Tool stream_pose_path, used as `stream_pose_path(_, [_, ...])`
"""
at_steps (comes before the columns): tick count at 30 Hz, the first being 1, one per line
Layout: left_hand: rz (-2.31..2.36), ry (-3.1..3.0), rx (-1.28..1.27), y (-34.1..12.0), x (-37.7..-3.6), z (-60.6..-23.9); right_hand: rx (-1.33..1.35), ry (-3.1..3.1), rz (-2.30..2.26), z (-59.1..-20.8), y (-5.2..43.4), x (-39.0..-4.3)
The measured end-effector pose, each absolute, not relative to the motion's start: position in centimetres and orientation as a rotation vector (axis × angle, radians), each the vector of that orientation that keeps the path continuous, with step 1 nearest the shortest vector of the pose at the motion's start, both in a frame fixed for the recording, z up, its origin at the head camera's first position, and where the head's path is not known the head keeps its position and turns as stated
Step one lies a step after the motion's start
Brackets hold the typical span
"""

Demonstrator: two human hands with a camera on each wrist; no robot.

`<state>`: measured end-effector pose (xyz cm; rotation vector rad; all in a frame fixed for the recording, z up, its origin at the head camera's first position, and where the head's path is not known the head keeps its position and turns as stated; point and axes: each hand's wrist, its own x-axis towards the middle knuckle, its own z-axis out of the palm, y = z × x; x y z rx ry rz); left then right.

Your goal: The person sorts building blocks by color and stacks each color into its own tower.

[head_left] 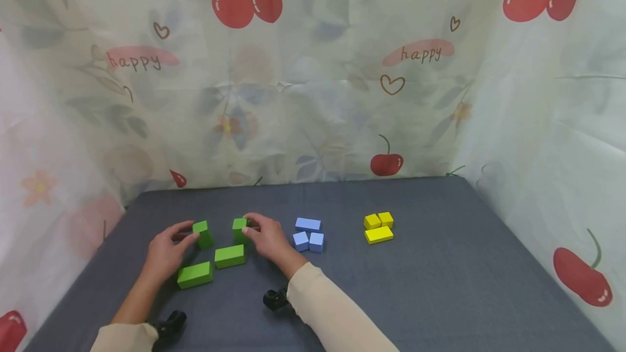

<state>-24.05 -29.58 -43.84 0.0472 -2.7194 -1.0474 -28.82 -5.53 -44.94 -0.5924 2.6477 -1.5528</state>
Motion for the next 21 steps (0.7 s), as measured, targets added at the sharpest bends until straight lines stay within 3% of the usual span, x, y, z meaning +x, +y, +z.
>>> stream_pose_path(21, [-1.109, -2.727, -0.063, -27.8, -25.1, -44.4, -0.609, 2.658, -1.529, -44.7, -5.4, -28.6])
